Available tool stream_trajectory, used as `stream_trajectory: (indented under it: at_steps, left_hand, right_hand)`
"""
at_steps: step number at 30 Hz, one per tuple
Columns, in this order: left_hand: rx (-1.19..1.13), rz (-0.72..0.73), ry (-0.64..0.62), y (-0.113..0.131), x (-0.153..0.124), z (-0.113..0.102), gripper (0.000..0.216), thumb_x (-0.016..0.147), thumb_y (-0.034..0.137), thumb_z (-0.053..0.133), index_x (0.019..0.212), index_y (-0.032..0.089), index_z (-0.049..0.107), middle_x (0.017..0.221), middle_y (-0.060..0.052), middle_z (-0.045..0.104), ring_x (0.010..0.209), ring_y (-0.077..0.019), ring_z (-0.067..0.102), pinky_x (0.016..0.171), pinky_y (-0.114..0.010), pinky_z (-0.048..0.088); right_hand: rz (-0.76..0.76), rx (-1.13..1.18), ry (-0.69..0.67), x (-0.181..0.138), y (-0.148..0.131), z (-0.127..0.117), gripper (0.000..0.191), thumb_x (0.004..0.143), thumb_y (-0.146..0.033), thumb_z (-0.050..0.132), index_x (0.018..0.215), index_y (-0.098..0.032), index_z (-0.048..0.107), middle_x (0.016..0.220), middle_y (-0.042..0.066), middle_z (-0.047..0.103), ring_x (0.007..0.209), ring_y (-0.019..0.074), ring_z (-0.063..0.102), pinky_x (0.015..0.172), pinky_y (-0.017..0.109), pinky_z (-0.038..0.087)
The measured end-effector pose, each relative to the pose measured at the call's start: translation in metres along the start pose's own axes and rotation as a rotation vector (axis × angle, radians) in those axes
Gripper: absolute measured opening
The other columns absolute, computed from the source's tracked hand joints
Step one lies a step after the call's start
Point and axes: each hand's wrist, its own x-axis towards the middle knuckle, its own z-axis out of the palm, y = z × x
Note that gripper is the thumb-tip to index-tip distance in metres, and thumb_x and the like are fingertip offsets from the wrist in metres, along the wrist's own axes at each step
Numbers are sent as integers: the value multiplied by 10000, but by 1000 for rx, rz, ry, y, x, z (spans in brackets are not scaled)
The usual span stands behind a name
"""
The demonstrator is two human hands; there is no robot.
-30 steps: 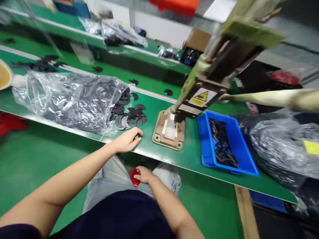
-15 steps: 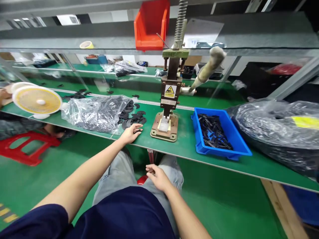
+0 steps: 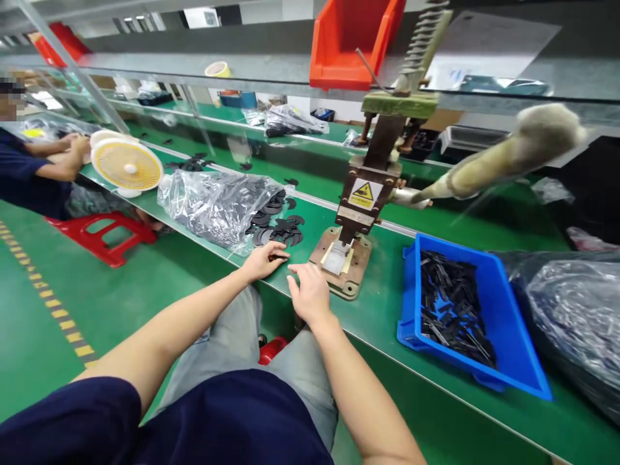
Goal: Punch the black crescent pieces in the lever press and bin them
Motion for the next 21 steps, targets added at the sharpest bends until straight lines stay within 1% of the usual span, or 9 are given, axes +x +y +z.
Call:
stream_trajectory:
  at_steps: [1, 3, 7, 10, 15, 21]
  left_hand:
    - [16, 16, -1, 0, -1, -1, 422, 935, 199, 685, 1335, 221, 551, 1143, -47, 820, 1032, -185, 787, 961, -345, 608]
    - [51, 39, -7, 1, -3, -2, 500, 938, 184, 669, 1410, 222, 509, 1152, -40, 818, 1042, -184, 783, 969, -345, 600]
    - [96, 75, -61, 0, -4, -5, 617, 930, 198, 675, 1502, 223, 446, 1150, -28, 816, 1104, -188, 769, 1004, -337, 583]
    - [99, 118, -94, -5, -3, -6, 677, 926, 214, 677, 1548, 222, 408, 1138, -24, 815, 1088, -191, 773, 995, -337, 586]
    - [140, 202, -133, -13, 0, -6, 733, 930, 219, 673, 1593, 188, 362, 1127, -35, 813, 1102, -215, 762, 1017, -373, 578]
    - [110, 203, -156, -13, 0, -8, 775, 936, 217, 673, 1630, 195, 328, 1130, -36, 810, 1170, -228, 737, 1066, -388, 559]
  right_hand:
    - [-13, -57, 13, 6, 2, 4, 291, 1006, -375, 534, 1185, -208, 691, 1162, 108, 732, 1065, 252, 606, 1003, 449, 462]
    - [-34, -161, 32, 15, 6, 12, 308, 1005, -380, 536, 1212, -213, 690, 1178, 118, 727, 1102, 279, 570, 1000, 467, 421]
    - [-69, -317, 66, 27, 12, 28, 325, 1015, -388, 522, 1256, -233, 677, 1185, 110, 727, 1083, 274, 537, 936, 440, 373]
    - [-91, -399, 75, 30, 17, 36, 295, 1029, -391, 502, 1185, -239, 701, 1103, 93, 741, 1028, 254, 529, 880, 414, 346]
    - [-109, -494, 64, 29, 23, 42, 279, 1034, -406, 504, 1113, -245, 718, 1029, 73, 754, 989, 235, 529, 836, 401, 314]
    - [-106, -557, 18, 31, 21, 42, 262, 1034, -382, 508, 1087, -239, 721, 1009, 64, 765, 986, 226, 555, 857, 402, 318]
